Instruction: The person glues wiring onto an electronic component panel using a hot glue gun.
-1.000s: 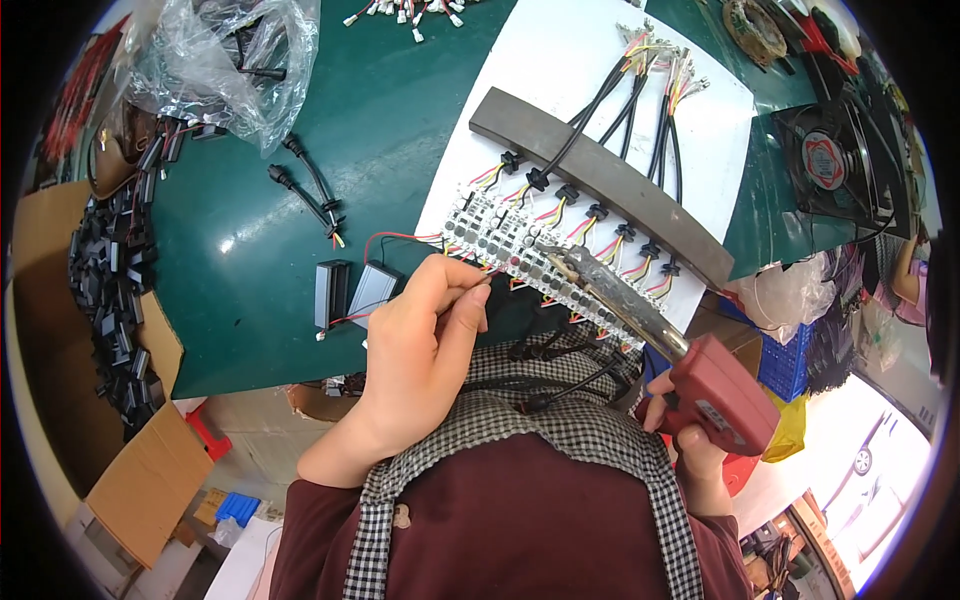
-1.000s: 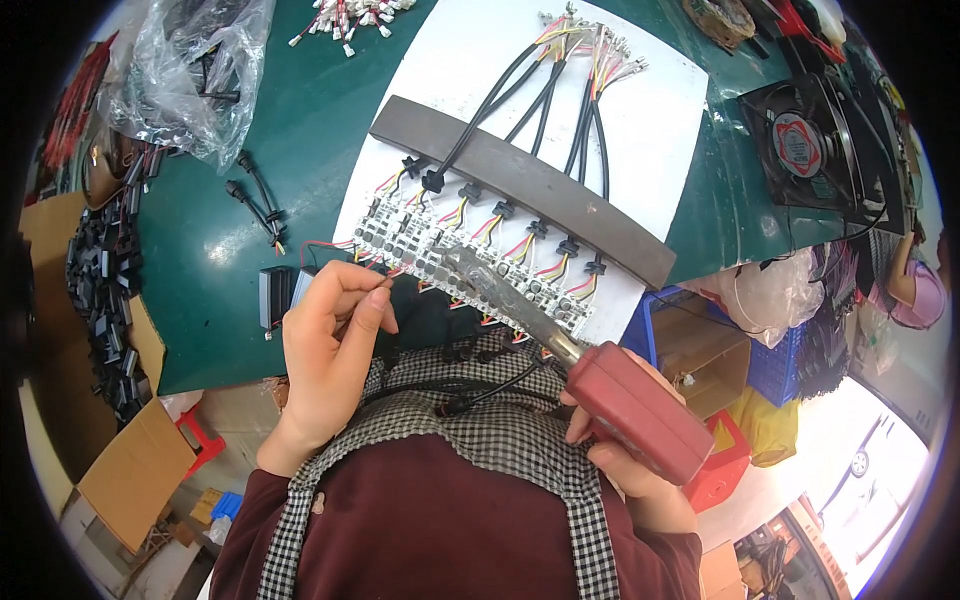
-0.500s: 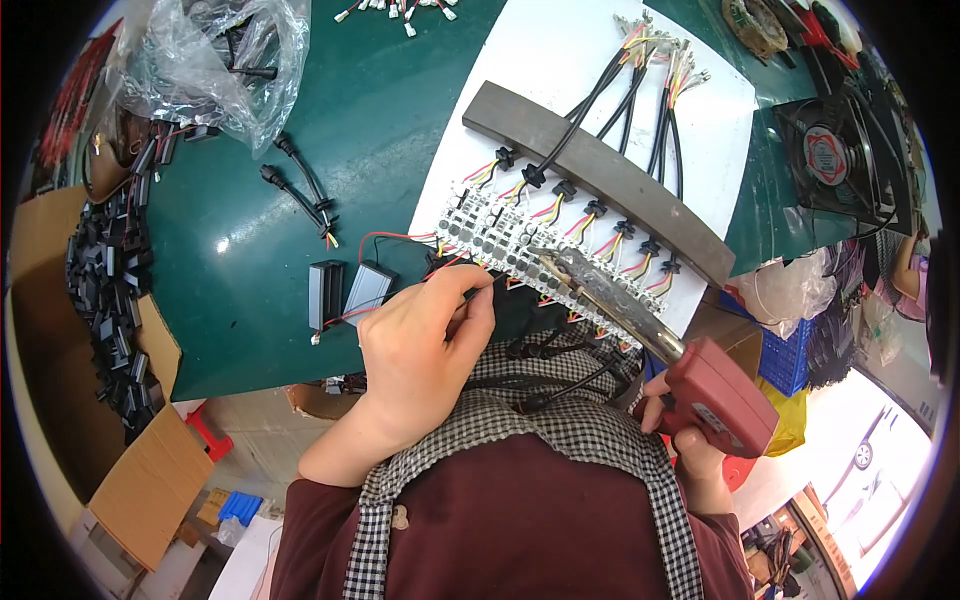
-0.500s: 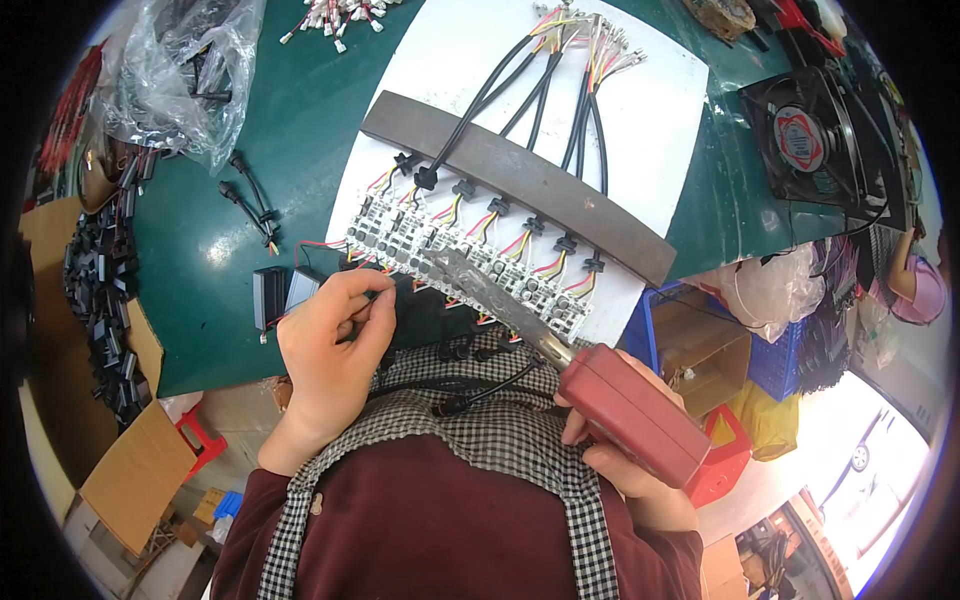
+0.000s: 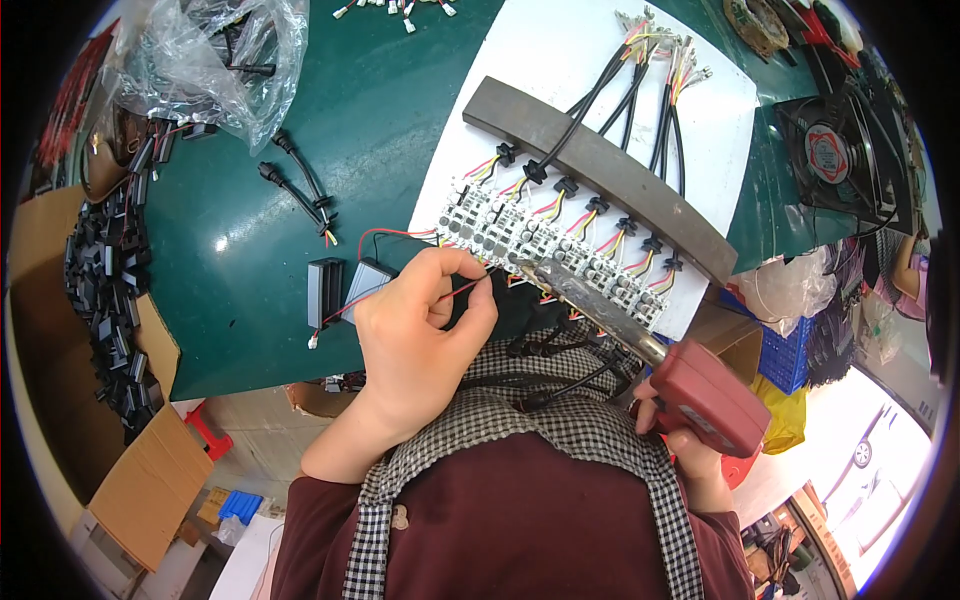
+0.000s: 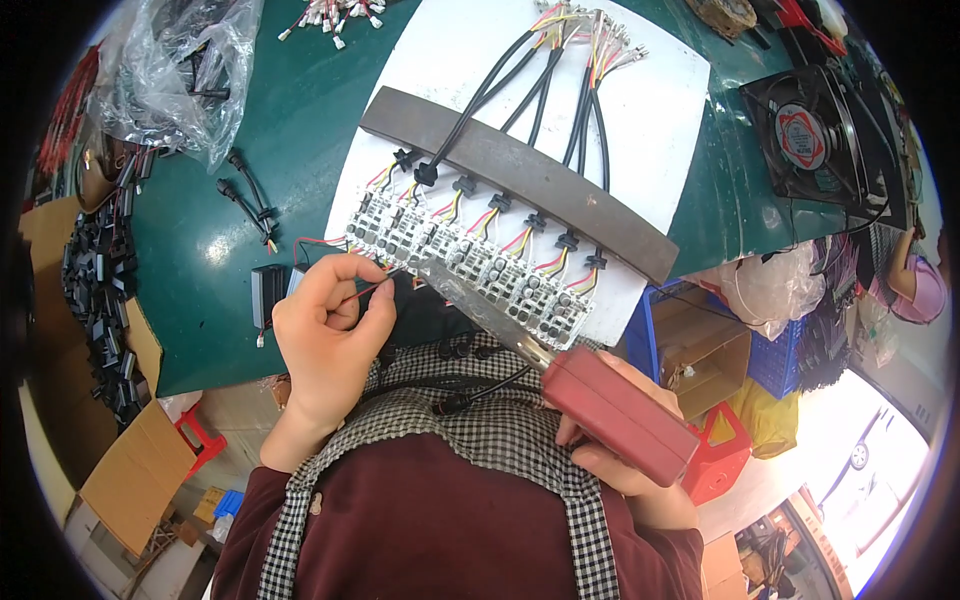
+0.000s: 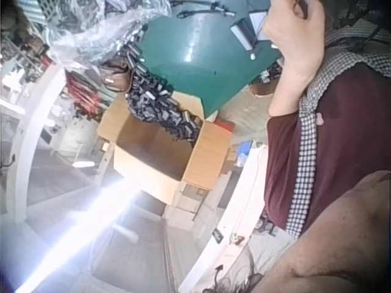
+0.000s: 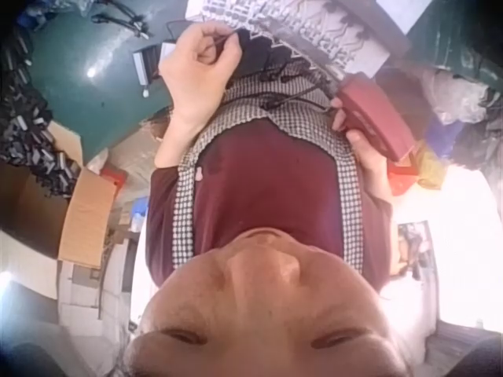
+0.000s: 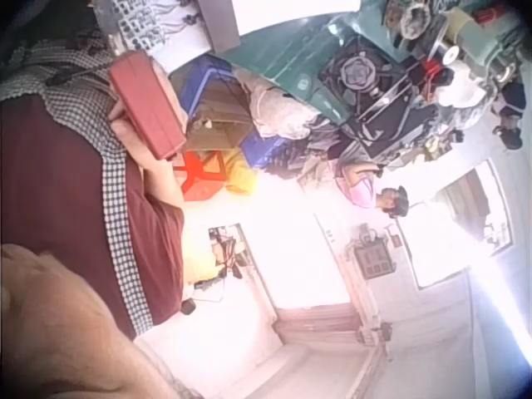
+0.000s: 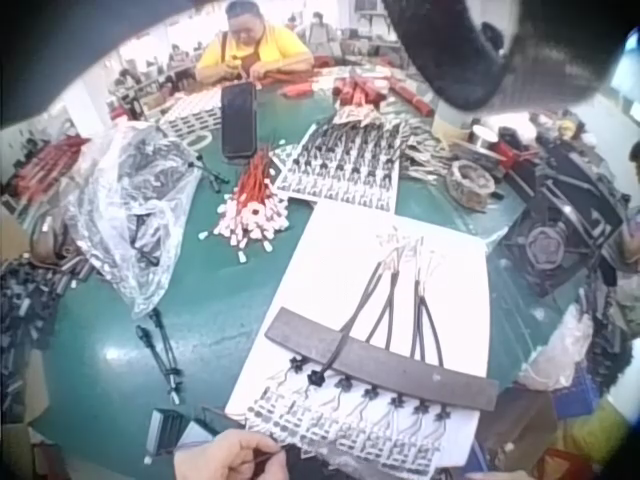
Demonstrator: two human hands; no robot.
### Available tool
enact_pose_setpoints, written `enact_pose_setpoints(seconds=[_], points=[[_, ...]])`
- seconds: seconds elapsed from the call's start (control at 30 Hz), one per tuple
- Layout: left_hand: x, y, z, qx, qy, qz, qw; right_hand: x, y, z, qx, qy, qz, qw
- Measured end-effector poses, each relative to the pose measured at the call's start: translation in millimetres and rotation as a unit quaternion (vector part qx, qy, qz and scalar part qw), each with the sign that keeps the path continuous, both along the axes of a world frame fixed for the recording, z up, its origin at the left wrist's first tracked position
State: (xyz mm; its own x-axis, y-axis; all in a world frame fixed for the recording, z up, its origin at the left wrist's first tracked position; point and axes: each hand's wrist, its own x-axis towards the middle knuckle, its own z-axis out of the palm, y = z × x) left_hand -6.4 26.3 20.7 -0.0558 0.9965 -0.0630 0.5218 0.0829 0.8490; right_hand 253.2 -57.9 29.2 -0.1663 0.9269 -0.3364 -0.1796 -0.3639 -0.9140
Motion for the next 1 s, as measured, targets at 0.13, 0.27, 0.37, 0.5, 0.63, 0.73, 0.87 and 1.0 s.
enact_pose_setpoints(seconds=[0.13,0.27,0.37,0.5,0.63,0.73,0.87,1.0], points=[[-0.1,1.3,1.5,-0.011,-0.013,0.001,1.000,-6.0,3.3,2.2,0.019,-0.006,-0.009,1.000],[-1.7,3.0,0.8,-0.017,-0.027,-0.009,0.999,-4.6,4.2,1.6,0.016,-0.011,0.001,1.000],[-1.8,1.9,-0.3,-0.013,-0.030,-0.003,0.999,-2.8,3.9,-3.5,0.041,-0.024,0.005,0.999],[-2.6,1.9,-1.1,0.017,0.000,-0.019,1.000,-3.5,4.5,-1.5,0.026,-0.032,0.012,0.999],[-2.7,0.9,-4.2,0.034,0.005,-0.022,0.999,-5.4,4.7,-0.4,0.009,-0.020,-0.001,1.000],[-3.7,-0.1,-6.4,0.069,0.029,-0.033,0.997,-6.6,5.8,0.2,0.015,-0.015,-0.004,1.000],[-3.0,-0.9,-9.4,0.090,0.032,-0.032,0.995,-3.6,3.7,-3.9,0.030,-0.023,0.012,0.999],[-2.4,1.4,-9.0,0.147,0.065,-0.058,0.985,-2.3,2.9,-4.5,0.024,-0.021,0.010,0.999]])
